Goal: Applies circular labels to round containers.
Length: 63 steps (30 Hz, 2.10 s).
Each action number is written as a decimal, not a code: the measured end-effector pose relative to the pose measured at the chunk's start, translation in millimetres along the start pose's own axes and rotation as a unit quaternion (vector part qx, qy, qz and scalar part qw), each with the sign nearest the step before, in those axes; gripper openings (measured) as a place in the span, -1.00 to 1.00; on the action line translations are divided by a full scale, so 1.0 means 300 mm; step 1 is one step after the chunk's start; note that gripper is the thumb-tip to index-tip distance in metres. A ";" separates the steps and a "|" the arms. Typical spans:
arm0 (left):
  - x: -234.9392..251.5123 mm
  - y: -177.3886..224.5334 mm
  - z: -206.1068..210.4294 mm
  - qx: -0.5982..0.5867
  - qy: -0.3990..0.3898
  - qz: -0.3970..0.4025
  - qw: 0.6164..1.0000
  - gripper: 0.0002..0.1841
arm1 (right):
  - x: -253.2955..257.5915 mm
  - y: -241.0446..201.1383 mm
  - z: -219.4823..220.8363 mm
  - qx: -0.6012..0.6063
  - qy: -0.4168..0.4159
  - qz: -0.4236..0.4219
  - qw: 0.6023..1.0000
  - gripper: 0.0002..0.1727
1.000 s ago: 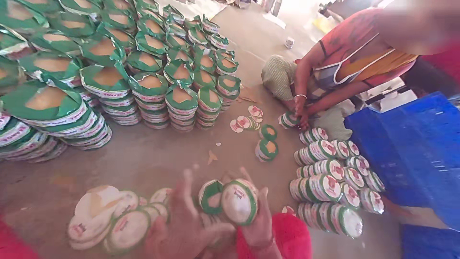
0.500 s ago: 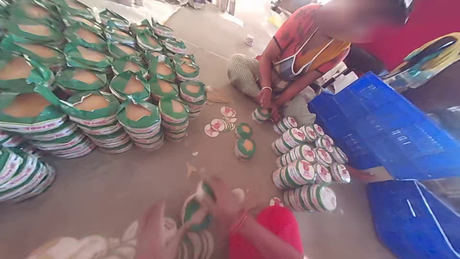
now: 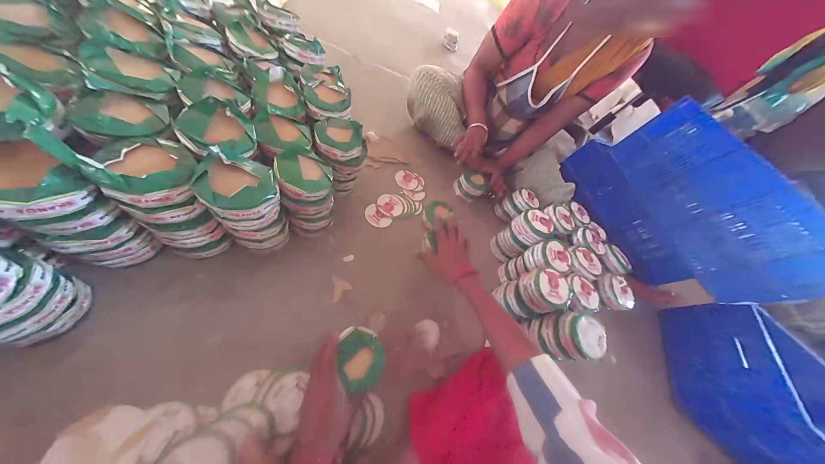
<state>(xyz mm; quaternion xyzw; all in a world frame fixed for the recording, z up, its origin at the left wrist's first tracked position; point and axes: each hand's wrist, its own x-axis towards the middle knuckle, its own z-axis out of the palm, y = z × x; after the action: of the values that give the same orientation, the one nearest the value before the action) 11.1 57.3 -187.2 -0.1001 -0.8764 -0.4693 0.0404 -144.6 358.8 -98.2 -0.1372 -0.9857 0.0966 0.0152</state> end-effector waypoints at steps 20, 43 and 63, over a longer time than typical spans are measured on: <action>0.048 -0.044 0.009 -0.044 0.047 -0.010 0.998 0.16 | -0.652 -0.212 0.112 -0.135 -0.287 0.083 0.945 0.05; 0.032 -0.036 0.007 -0.120 0.051 -0.085 0.988 0.19 | -0.618 -0.360 0.148 0.226 -0.053 -0.162 0.959 -0.21; 0.027 -0.025 -0.010 -0.115 0.064 -0.104 0.986 0.16 | -0.791 -0.328 0.149 0.131 -0.011 -0.232 0.964 -0.27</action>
<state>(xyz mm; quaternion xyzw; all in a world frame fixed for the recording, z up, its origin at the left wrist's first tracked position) 1.4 52.0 -190.3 0.0182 -0.8177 -0.5742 0.0359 54.9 192.6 -123.8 0.0994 -0.9693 0.2206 0.0448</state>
